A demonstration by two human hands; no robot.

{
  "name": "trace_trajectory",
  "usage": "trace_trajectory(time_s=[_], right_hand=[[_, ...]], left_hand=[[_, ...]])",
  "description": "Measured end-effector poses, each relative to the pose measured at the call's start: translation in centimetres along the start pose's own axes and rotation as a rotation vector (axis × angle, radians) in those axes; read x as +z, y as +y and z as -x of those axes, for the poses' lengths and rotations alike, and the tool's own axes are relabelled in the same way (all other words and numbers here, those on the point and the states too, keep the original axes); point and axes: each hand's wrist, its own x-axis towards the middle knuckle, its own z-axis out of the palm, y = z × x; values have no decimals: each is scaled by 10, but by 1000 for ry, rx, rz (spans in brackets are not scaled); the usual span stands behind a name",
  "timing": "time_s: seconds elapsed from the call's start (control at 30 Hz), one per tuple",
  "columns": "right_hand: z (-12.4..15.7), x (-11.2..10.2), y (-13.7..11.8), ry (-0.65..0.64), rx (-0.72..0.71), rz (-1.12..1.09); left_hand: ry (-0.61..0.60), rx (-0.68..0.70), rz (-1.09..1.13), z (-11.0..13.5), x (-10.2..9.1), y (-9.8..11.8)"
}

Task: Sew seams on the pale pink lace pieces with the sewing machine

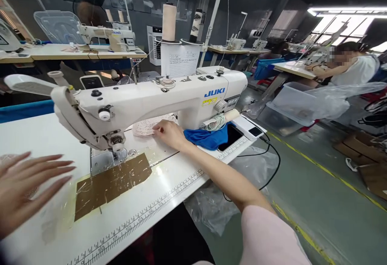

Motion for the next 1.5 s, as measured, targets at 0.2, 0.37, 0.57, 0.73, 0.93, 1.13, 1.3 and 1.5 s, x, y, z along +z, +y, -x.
trace_trajectory(time_s=[0.2,0.37,0.57,0.73,0.93,1.13,1.3,1.5], right_hand=[[-29,8,11,-13,79,131],[-20,1,4,-76,-22,132],[39,3,-45,-277,-433,73],[98,30,-89,-503,-590,-166],[98,38,-86,-388,-524,-525],[44,38,-69,-618,-109,-603],[28,41,-71,-668,-227,-484],[40,53,-60,-309,-567,-449]], left_hand=[[-106,167,100,-15,31,54],[-39,50,196,-15,41,64],[-251,-273,278,-4,41,73],[-350,-417,306,-6,41,88],[-344,-377,379,1,45,89],[-244,-387,512,-2,42,88],[-134,-308,369,0,44,86],[16,-99,148,5,46,81]])
